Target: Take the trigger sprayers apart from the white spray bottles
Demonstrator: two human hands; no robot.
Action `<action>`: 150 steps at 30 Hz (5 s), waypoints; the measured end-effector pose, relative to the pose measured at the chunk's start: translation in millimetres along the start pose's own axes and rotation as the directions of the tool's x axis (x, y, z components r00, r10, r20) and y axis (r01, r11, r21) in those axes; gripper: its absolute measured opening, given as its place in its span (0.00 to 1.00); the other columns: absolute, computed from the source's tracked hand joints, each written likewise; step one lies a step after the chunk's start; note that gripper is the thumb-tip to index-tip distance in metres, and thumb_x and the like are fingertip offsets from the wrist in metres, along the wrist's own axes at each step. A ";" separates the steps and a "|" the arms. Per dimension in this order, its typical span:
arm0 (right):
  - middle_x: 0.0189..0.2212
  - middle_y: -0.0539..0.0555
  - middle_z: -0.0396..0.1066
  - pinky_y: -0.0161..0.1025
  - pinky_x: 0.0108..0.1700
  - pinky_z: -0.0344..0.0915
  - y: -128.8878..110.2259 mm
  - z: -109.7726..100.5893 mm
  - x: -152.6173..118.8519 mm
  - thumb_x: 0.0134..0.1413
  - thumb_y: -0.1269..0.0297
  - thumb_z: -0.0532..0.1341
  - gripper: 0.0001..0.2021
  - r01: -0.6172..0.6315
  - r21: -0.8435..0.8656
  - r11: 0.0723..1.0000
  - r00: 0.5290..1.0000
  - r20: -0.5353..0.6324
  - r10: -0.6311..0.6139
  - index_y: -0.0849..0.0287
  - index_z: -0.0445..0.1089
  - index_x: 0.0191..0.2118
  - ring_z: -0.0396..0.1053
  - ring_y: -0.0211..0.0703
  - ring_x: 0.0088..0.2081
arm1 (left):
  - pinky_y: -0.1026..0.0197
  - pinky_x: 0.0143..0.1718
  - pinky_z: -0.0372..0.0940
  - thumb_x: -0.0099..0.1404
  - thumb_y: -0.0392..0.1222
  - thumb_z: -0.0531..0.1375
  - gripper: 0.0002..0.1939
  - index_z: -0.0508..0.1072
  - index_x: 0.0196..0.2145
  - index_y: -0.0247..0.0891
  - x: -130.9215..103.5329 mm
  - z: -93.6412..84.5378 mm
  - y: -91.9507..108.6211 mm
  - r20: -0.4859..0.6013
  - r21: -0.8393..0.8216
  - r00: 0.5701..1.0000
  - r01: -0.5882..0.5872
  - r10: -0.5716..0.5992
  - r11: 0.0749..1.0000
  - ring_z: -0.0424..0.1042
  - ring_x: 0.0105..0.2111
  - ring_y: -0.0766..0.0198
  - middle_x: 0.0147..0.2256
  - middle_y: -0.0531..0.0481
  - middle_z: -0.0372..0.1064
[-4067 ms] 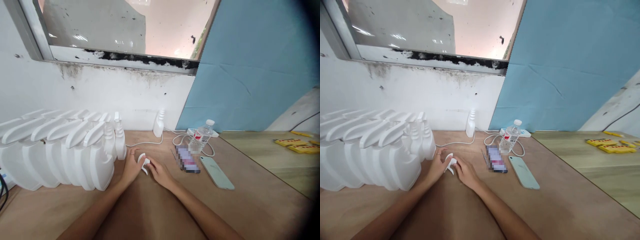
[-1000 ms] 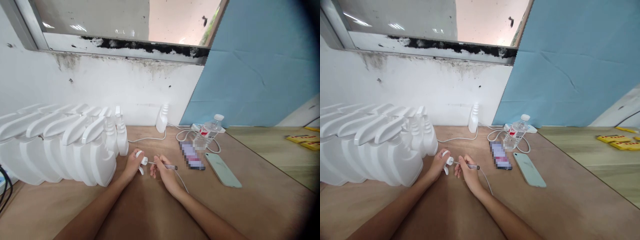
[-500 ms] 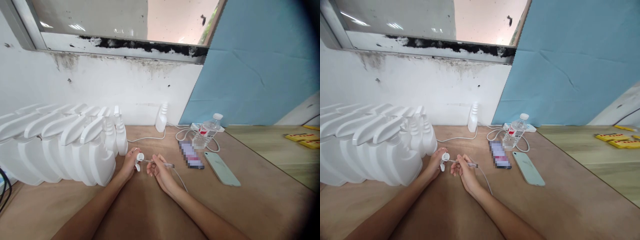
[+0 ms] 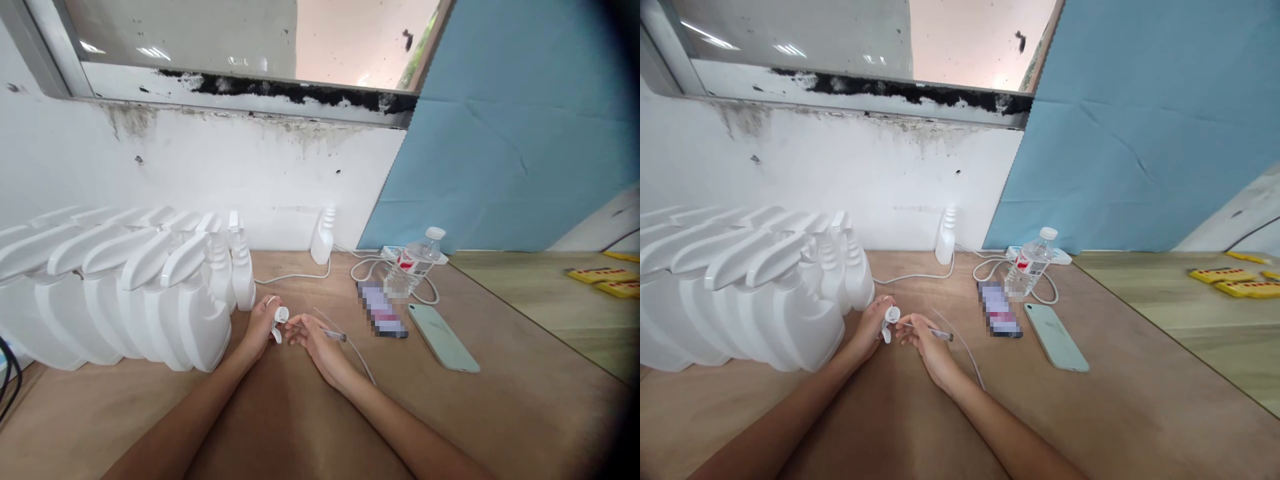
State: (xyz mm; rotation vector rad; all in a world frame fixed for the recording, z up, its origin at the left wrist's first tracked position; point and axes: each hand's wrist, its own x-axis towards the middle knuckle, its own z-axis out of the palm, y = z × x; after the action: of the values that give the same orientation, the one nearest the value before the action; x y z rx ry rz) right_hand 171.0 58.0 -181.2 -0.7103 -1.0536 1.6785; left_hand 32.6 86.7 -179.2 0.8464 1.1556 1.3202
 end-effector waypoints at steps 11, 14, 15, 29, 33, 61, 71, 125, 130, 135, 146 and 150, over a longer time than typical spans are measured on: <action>0.40 0.56 0.75 0.42 0.53 0.64 12.0 5.6 3.3 0.53 0.56 0.64 0.12 -0.142 0.477 0.867 0.971 -0.104 0.217 0.59 0.72 0.38 0.72 0.42 0.45 | 0.71 0.13 0.50 0.54 0.58 0.59 0.20 0.64 0.29 0.38 0.4 0.6 -1.4 -0.040 -0.047 0.999 -0.002 0.000 0.999 0.56 0.16 0.73 0.20 0.59 0.57; 0.42 0.53 0.74 0.41 0.51 0.65 8.0 4.5 3.6 0.54 0.54 0.63 0.13 -0.137 0.464 0.875 0.973 -0.104 0.207 0.55 0.71 0.41 0.71 0.41 0.45 | 0.72 0.13 0.49 0.54 0.58 0.59 0.20 0.63 0.30 0.38 -0.3 0.6 -2.0 -0.026 -0.068 1.000 -0.004 0.002 0.998 0.57 0.16 0.73 0.21 0.58 0.58; 0.43 0.53 0.74 0.41 0.50 0.65 6.6 3.9 3.5 0.54 0.54 0.63 0.13 -0.139 0.453 0.881 0.974 -0.100 0.205 0.54 0.71 0.42 0.71 0.41 0.44 | 0.72 0.13 0.50 0.55 0.58 0.59 0.20 0.63 0.30 0.38 -0.4 0.6 -2.8 -0.019 -0.064 1.000 -0.009 0.007 0.998 0.58 0.17 0.73 0.21 0.58 0.58; 0.27 0.51 0.70 0.37 0.34 0.63 3.4 -4.3 1.6 0.52 0.55 0.63 0.11 -0.073 0.253 0.965 0.995 -0.042 0.087 0.58 0.69 0.32 0.66 0.38 0.29 | 0.70 0.12 0.51 0.58 0.58 0.57 0.18 0.64 0.32 0.39 3.7 -1.6 -11.4 0.041 0.036 0.997 -0.073 0.072 0.997 0.58 0.15 0.70 0.19 0.58 0.61; 0.32 0.49 0.71 0.37 0.36 0.64 0.5 -4.8 4.0 0.51 0.54 0.64 0.11 -0.070 0.325 0.943 0.988 -0.105 0.110 0.55 0.69 0.35 0.66 0.37 0.30 | 0.70 0.12 0.51 0.58 0.60 0.57 0.20 0.63 0.33 0.39 2.1 -0.7 -11.7 0.031 0.072 0.996 -0.090 0.088 0.993 0.59 0.15 0.70 0.19 0.58 0.61; 0.45 0.55 0.72 0.47 0.54 0.59 -25.9 -89.5 38.9 0.55 0.58 0.58 0.14 0.259 -0.804 0.535 0.872 -0.043 -0.487 0.53 0.71 0.46 0.67 0.49 0.48 | 0.51 0.50 0.58 0.57 0.44 0.61 0.19 0.71 0.47 0.38 -6.1 1.2 -18.7 0.238 0.650 0.886 -0.450 0.398 0.612 0.67 0.46 0.51 0.44 0.42 0.70; 0.33 0.54 0.72 0.43 0.42 0.60 -27.0 -88.8 37.8 0.51 0.66 0.56 0.09 0.224 -0.912 0.342 0.863 0.023 -0.505 0.55 0.72 0.37 0.67 0.47 0.36 | 0.49 0.54 0.53 0.60 0.45 0.58 0.22 0.70 0.53 0.45 -11.5 -0.6 -15.5 0.461 0.747 0.806 -0.578 0.372 0.327 0.61 0.52 0.52 0.50 0.44 0.66; 0.36 0.51 0.67 0.37 0.40 0.62 -120.8 24.0 65.1 0.46 0.53 0.65 0.18 0.485 -0.701 0.522 0.514 -0.255 -0.819 0.58 0.65 0.40 0.64 0.41 0.37 | 0.50 0.58 0.56 0.47 0.44 0.70 0.31 0.70 0.48 0.36 -15.2 5.2 -1.4 0.319 0.260 0.902 -0.379 0.291 0.888 0.64 0.55 0.50 0.47 0.42 0.72; 0.34 0.50 0.67 0.35 0.38 0.62 -120.7 24.1 67.2 0.46 0.52 0.65 0.19 0.489 -0.651 0.581 0.560 -0.276 -0.781 0.59 0.66 0.40 0.64 0.39 0.35 | 0.49 0.60 0.54 0.50 0.47 0.69 0.35 0.66 0.54 0.35 -15.7 2.4 -0.5 0.240 0.085 0.920 -0.338 0.310 0.937 0.63 0.57 0.50 0.54 0.39 0.67; 0.32 0.50 0.69 0.34 0.39 0.62 -127.7 20.3 66.6 0.48 0.52 0.63 0.16 0.561 -0.555 0.615 0.551 -0.305 -0.777 0.60 0.70 0.36 0.65 0.38 0.35 | 0.50 0.55 0.61 0.49 0.45 0.69 0.33 0.67 0.52 0.34 -10.6 3.4 -3.0 0.152 0.055 0.954 -0.271 0.260 0.961 0.68 0.52 0.51 0.52 0.38 0.69; 0.24 0.49 0.70 0.35 0.31 0.63 -136.2 22.4 61.5 0.43 0.52 0.67 0.16 0.531 -0.411 0.741 0.631 -0.391 -0.670 0.62 0.73 0.30 0.67 0.38 0.28 | 0.53 0.52 0.62 0.53 0.56 0.65 0.31 0.69 0.48 0.32 -8.9 -6.1 -5.3 0.177 -0.002 0.940 -0.296 0.292 0.955 0.69 0.50 0.50 0.49 0.39 0.71; 0.28 0.52 0.73 0.38 0.33 0.68 -139.0 33.8 52.2 0.45 0.53 0.67 0.16 0.505 -0.284 0.815 0.784 -0.244 -0.571 0.60 0.74 0.36 0.70 0.40 0.29 | 0.53 0.50 0.63 0.61 0.64 0.53 0.35 0.66 0.54 0.33 -3.2 -3.5 -1.8 0.129 -0.313 0.973 -0.142 0.190 0.939 0.69 0.50 0.51 0.49 0.40 0.71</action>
State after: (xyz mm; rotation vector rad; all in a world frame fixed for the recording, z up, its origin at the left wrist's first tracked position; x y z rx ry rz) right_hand 185.2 114.8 -40.6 -0.6954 -1.0744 0.9270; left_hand 30.1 82.8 -181.3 0.8180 0.7454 1.4947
